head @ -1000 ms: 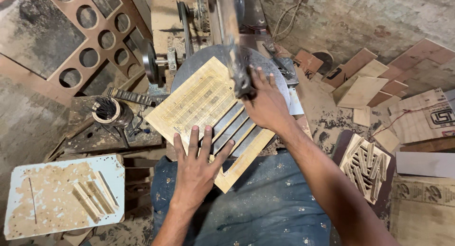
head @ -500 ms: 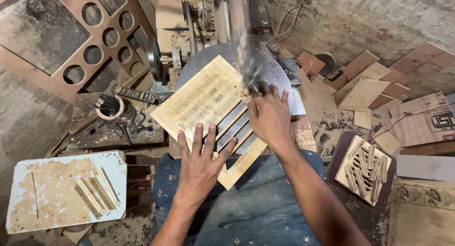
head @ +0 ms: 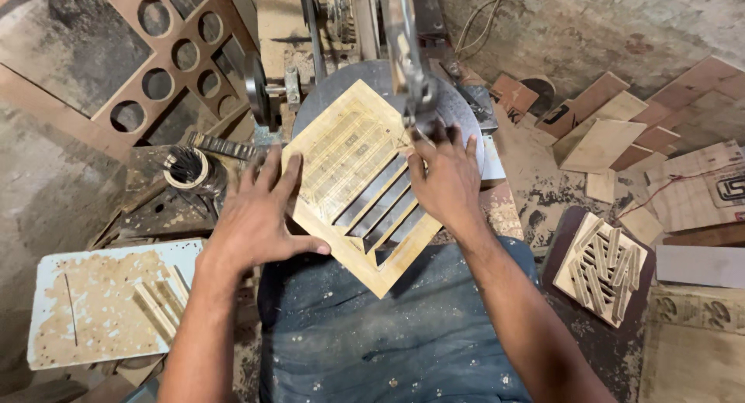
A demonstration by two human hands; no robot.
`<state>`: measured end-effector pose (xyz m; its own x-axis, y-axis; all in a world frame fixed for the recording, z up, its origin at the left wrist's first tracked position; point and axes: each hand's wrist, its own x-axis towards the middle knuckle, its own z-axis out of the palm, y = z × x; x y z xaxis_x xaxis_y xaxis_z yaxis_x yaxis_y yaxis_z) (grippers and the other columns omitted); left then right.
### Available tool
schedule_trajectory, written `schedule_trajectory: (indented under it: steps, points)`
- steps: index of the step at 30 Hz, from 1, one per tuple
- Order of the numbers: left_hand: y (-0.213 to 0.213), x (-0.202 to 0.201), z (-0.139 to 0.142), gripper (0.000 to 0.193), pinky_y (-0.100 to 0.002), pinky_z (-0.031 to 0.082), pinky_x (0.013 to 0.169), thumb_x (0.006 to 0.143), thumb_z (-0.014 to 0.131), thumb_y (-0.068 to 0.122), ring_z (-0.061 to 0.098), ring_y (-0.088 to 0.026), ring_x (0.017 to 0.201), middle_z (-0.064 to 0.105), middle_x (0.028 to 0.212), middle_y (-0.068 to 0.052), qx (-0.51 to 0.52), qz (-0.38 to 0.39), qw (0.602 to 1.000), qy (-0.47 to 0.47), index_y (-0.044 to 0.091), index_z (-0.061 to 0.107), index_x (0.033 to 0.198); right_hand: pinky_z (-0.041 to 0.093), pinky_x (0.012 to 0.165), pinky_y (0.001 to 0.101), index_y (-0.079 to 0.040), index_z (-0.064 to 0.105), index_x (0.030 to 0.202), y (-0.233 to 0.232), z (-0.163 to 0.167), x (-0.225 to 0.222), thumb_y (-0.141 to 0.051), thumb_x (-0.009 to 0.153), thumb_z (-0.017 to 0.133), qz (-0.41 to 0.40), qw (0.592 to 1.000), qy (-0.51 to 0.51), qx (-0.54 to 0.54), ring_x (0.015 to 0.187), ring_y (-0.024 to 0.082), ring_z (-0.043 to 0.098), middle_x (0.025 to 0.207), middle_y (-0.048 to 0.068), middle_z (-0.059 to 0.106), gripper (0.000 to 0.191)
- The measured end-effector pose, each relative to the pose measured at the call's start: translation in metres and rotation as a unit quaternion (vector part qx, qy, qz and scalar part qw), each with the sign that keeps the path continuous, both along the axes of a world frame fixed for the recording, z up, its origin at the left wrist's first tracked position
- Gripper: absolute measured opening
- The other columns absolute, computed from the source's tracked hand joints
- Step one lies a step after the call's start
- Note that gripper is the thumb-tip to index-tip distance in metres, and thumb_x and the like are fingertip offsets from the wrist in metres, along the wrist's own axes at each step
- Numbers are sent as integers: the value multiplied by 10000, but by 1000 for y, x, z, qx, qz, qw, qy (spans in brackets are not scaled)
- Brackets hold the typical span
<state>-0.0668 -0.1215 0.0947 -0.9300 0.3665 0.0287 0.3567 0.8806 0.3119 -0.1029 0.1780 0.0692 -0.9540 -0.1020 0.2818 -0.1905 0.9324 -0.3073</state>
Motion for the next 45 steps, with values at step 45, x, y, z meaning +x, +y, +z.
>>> schedule_trajectory:
  steps: [45]
  points:
    - [91, 94, -23, 1206, -523, 575, 696, 723, 725, 768, 565, -526, 1051, 410, 1314, -438, 52, 125, 987, 83, -73, 346, 1498, 131, 1231, 607, -301, 697, 1288, 32, 4, -42, -395, 1001, 564, 136, 984, -28, 108, 1529, 434, 285, 1584, 183, 465, 330]
